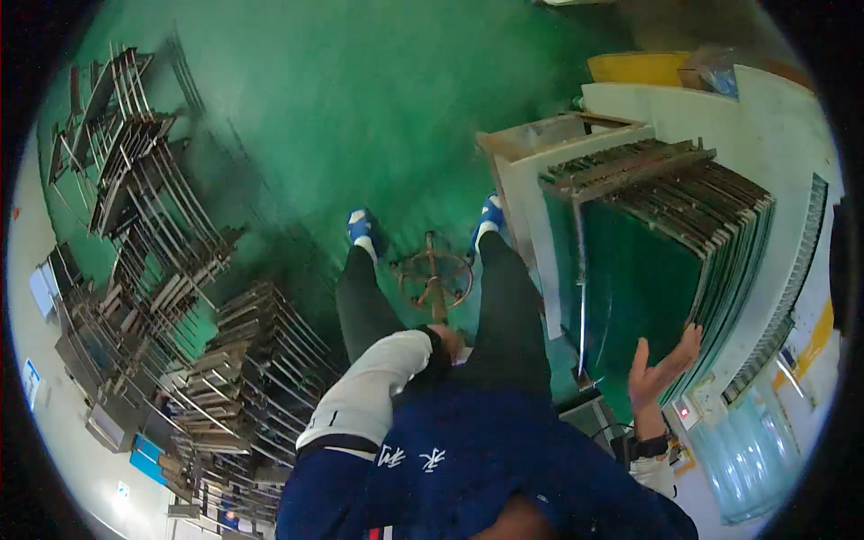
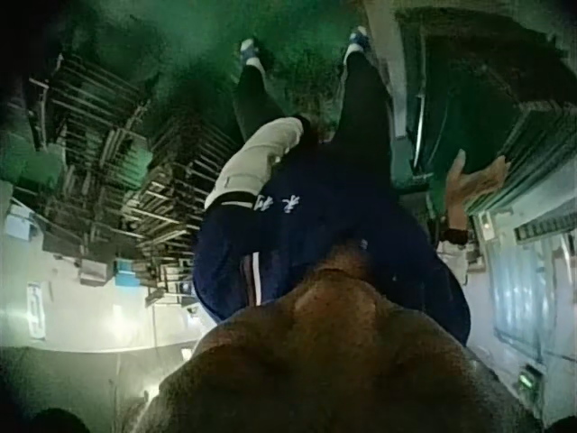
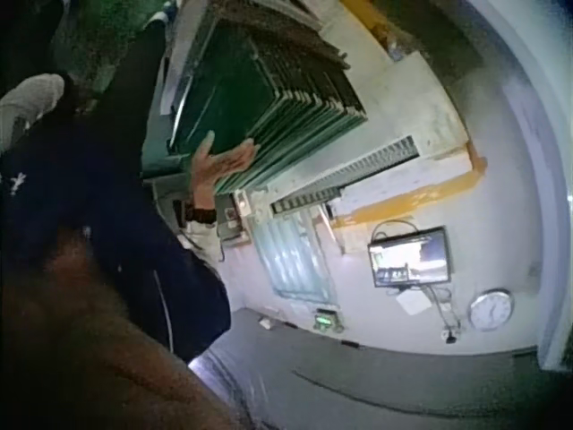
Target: The recorder picks up a stack of green circuit board panels and feeds them one by one into a processing machine.
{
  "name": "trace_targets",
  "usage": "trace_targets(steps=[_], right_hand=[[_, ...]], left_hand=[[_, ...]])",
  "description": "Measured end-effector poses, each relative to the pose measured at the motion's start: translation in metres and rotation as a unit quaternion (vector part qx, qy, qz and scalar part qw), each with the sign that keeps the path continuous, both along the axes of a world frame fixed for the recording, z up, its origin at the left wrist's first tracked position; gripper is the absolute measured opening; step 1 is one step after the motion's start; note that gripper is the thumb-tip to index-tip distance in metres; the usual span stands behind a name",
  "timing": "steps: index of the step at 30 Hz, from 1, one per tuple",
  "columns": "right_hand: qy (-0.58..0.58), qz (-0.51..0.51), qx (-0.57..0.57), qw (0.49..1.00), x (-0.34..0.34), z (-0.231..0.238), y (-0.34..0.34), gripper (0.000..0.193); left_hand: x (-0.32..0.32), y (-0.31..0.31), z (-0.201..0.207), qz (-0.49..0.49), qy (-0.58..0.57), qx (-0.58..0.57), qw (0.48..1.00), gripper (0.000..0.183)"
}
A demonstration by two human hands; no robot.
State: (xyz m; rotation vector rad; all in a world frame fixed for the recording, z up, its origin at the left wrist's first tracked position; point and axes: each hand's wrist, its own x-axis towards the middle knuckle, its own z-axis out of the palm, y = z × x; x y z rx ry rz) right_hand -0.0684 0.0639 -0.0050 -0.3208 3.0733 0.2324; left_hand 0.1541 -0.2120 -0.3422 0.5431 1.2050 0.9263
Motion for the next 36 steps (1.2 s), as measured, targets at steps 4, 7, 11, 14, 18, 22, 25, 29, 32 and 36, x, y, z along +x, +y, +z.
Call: trace_targets(steps=[4,7,11,14,18,22,25,29,32,36], right_hand=[[0.039,0.031,0.002,0.999,0.002,0.001,-0.004,0.066],[0.046,0.028,0.011,0.998,0.007,0.002,-0.010,0.067],[0.071,0.041,0.008,0.997,0.010,0.002,-0.014,0.068],[0.108,0.058,0.011,0.992,0.024,-0.001,-0.005,0.068],[0.164,0.087,0.001,0.983,0.035,-0.001,-0.007,0.066],[0.193,0.108,-0.017,0.975,0.043,-0.001,-0.001,0.066],[0.205,0.092,-0.007,0.974,0.051,-0.006,0.007,0.065],[0.212,0.086,-0.020,0.973,0.050,-0.011,0.006,0.064],[0.219,0.073,-0.019,0.973,0.049,-0.008,-0.001,0.064],[0.212,0.045,-0.026,0.976,0.056,0.008,0.009,0.064]], left_hand=[[-0.015,-0.003,0.012,-0.054,0.092,-0.038,0.994,0.037],[-0.043,-0.014,0.037,-0.131,0.104,-0.030,0.985,0.037],[-0.016,-0.020,0.010,-0.108,0.119,-0.016,0.987,0.044],[-0.078,-0.045,0.099,-0.116,0.124,-0.111,0.979,0.040],[-0.049,-0.077,0.039,0.130,0.168,-0.145,0.966,0.035],[-0.052,-0.132,0.071,0.509,0.241,-0.101,0.820,0.034],[-0.027,-0.173,0.110,0.642,0.258,-0.122,0.712,0.030],[0.048,-0.218,0.115,0.683,0.260,-0.210,0.650,0.029],[0.113,-0.234,0.089,0.714,0.138,-0.282,0.626,0.023],[0.165,-0.200,0.106,0.723,-0.039,-0.192,0.662,0.018]])
